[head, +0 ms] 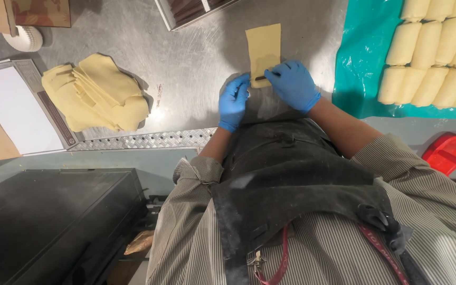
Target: Rolling pastry dough sheets around chocolate bars to prepare pastries.
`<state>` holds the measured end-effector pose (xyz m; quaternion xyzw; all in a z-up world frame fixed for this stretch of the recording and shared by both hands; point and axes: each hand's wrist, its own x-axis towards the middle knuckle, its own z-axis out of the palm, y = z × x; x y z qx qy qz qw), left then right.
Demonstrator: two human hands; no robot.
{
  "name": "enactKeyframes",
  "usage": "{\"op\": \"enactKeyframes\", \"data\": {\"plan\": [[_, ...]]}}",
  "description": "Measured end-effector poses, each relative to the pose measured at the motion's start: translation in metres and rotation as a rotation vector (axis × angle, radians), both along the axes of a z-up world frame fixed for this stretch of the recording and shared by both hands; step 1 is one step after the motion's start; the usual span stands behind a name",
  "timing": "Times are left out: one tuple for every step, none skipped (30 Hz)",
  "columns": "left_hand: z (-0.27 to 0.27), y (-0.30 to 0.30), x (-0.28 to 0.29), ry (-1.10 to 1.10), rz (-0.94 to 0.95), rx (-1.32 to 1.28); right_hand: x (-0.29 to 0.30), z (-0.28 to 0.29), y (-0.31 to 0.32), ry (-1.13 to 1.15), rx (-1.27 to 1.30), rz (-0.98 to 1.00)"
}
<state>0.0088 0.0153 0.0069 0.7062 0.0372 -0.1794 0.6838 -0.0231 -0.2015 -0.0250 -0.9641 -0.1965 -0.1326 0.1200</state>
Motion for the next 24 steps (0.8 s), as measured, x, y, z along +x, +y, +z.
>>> {"op": "enactKeyframes", "data": {"plan": [[0.007, -0.002, 0.000, -0.100, -0.029, 0.107, 0.000, 0.001, 0.001, -0.026, -0.002, -0.025], [0.013, -0.004, -0.001, -0.200, -0.058, 0.215, -0.001, 0.001, 0.002, -0.052, -0.004, -0.049], [0.012, -0.004, 0.000, -0.192, -0.054, 0.216, 0.002, 0.001, 0.004, -0.044, -0.003, -0.044], [0.012, -0.004, 0.001, -0.238, -0.060, 0.258, 0.005, 0.000, 0.006, -0.018, 0.008, -0.034], [0.011, -0.004, 0.002, -0.286, -0.070, 0.299, 0.008, 0.000, 0.008, 0.006, 0.019, -0.027], [0.009, -0.003, -0.002, -0.279, -0.070, 0.300, 0.001, -0.001, 0.010, 0.013, 0.020, -0.026], [0.005, -0.003, 0.000, -0.306, -0.084, 0.295, 0.000, -0.003, 0.010, 0.061, 0.035, 0.005], [0.003, -0.003, 0.002, -0.332, -0.098, 0.289, 0.000, -0.004, 0.010, 0.110, 0.051, 0.035], [-0.002, -0.002, 0.001, -0.338, -0.096, 0.287, 0.000, 0.004, 0.008, 0.104, 0.048, 0.036], [-0.007, -0.001, -0.001, -0.404, -0.148, 0.354, 0.000, 0.010, 0.006, 0.092, 0.037, 0.034], [-0.012, 0.001, -0.008, -0.458, -0.205, 0.421, -0.006, 0.018, 0.004, 0.092, 0.027, 0.029], [-0.014, 0.000, -0.010, -0.453, -0.208, 0.417, -0.007, 0.019, 0.001, 0.098, 0.025, 0.026], [-0.016, 0.000, -0.013, -0.470, -0.225, 0.471, -0.007, 0.019, -0.001, 0.164, 0.131, -0.021], [-0.019, 0.000, -0.017, -0.488, -0.242, 0.524, -0.007, 0.020, -0.004, 0.230, 0.237, -0.069], [-0.019, 0.001, -0.017, -0.485, -0.245, 0.524, -0.007, 0.021, -0.005, 0.234, 0.238, -0.072], [-0.018, 0.002, -0.017, -0.518, -0.279, 0.562, -0.007, 0.023, -0.006, 0.282, 0.284, -0.080], [-0.018, 0.001, -0.013, -0.560, -0.314, 0.599, -0.004, 0.025, -0.008, 0.324, 0.328, -0.089], [-0.020, 0.003, -0.010, -0.563, -0.318, 0.597, -0.003, 0.023, -0.008, 0.321, 0.328, -0.094], [-0.023, 0.004, -0.007, -0.681, -0.355, 0.701, -0.002, 0.021, -0.007, 0.319, 0.368, -0.095], [-0.025, 0.005, -0.004, -0.800, -0.391, 0.804, -0.001, 0.020, -0.007, 0.318, 0.408, -0.097], [-0.036, 0.005, 0.000, -0.798, -0.395, 0.804, -0.004, 0.019, -0.006, 0.320, 0.410, -0.099], [-0.047, 0.006, 0.003, -0.916, -0.430, 0.905, -0.006, 0.020, -0.005, 0.283, 0.343, -0.110], [-0.058, 0.007, 0.011, -1.041, -0.462, 1.006, -0.006, 0.020, -0.003, 0.239, 0.276, -0.123], [-0.072, 0.012, 0.008, -1.047, -0.463, 1.005, -0.018, 0.018, 0.000, 0.235, 0.277, -0.126]]}}
